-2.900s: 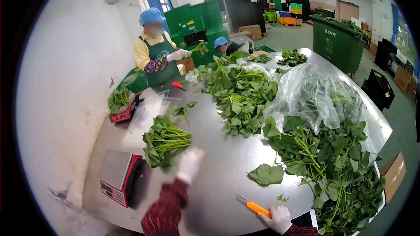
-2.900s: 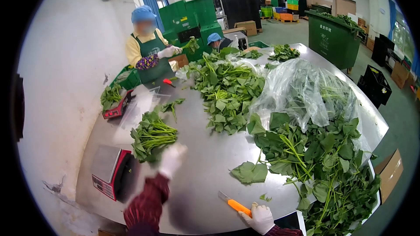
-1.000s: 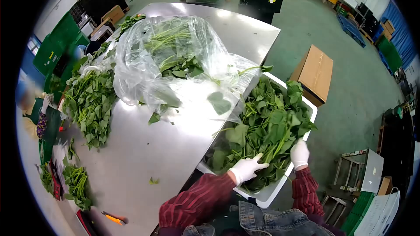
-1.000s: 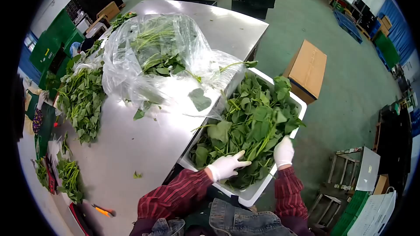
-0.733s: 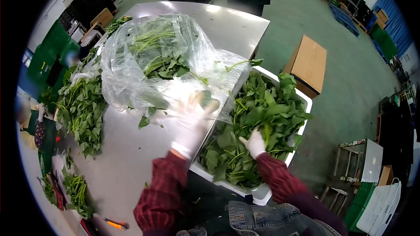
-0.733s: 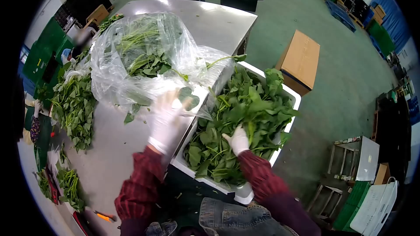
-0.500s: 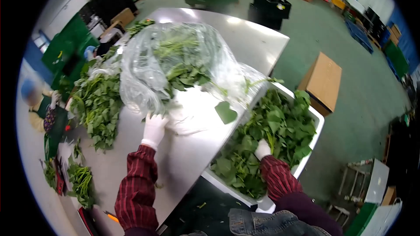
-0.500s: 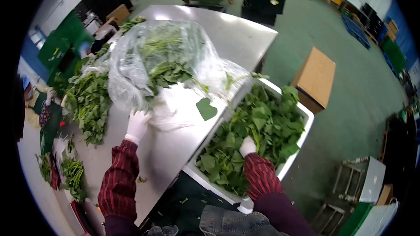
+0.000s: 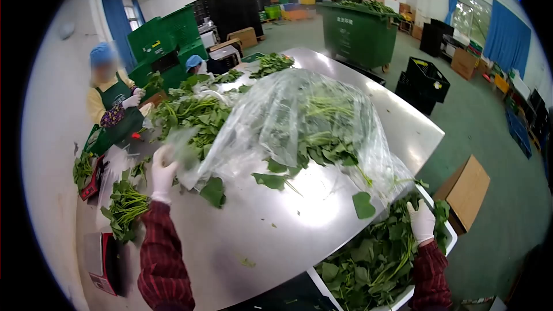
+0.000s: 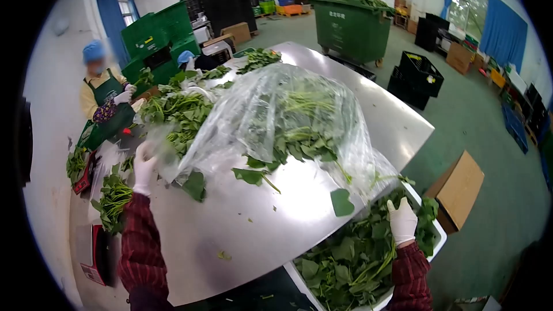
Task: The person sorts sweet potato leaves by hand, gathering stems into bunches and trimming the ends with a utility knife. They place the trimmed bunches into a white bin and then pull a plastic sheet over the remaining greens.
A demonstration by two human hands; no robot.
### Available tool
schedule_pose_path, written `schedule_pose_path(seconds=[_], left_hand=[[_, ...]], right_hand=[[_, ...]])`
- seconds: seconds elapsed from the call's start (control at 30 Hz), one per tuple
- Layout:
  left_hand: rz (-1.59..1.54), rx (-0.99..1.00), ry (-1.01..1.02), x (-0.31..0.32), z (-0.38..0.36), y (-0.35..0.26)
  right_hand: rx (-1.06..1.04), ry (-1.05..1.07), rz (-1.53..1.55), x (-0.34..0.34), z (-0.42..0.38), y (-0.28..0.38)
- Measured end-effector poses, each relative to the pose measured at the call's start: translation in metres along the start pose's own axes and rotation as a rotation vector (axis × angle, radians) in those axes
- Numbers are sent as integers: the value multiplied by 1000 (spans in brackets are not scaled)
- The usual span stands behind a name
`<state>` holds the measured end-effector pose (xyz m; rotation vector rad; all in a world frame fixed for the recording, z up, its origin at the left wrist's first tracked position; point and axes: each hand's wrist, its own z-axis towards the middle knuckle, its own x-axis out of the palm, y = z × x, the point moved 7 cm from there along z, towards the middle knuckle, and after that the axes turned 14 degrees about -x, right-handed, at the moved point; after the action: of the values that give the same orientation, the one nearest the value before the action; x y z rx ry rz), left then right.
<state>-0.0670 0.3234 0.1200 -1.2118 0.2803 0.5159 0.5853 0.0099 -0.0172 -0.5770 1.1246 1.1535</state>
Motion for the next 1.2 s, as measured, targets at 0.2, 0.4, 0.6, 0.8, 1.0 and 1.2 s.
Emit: schedule_pose_path(seconds=[0.2, 0.4, 0.6, 0.8, 1.0, 1.2], left_hand=[[771, 43, -4, 172, -4, -22], [361, -403, 85, 212, 32, 68], [289, 18, 119, 71, 15, -76], [558, 731, 103, -8, -156, -179], [664, 563, 247, -46, -287, -133], [765, 200, 82, -150, -342, -82]], right_hand=[[-88, 12, 152, 6, 63, 92], [14, 236, 38, 74, 94, 99], [-209, 136, 13, 76, 134, 114], [-378, -148, 342, -24, 177, 204], [-641, -79, -3, -10, 205, 267], [-649, -297, -122, 15, 215, 241]])
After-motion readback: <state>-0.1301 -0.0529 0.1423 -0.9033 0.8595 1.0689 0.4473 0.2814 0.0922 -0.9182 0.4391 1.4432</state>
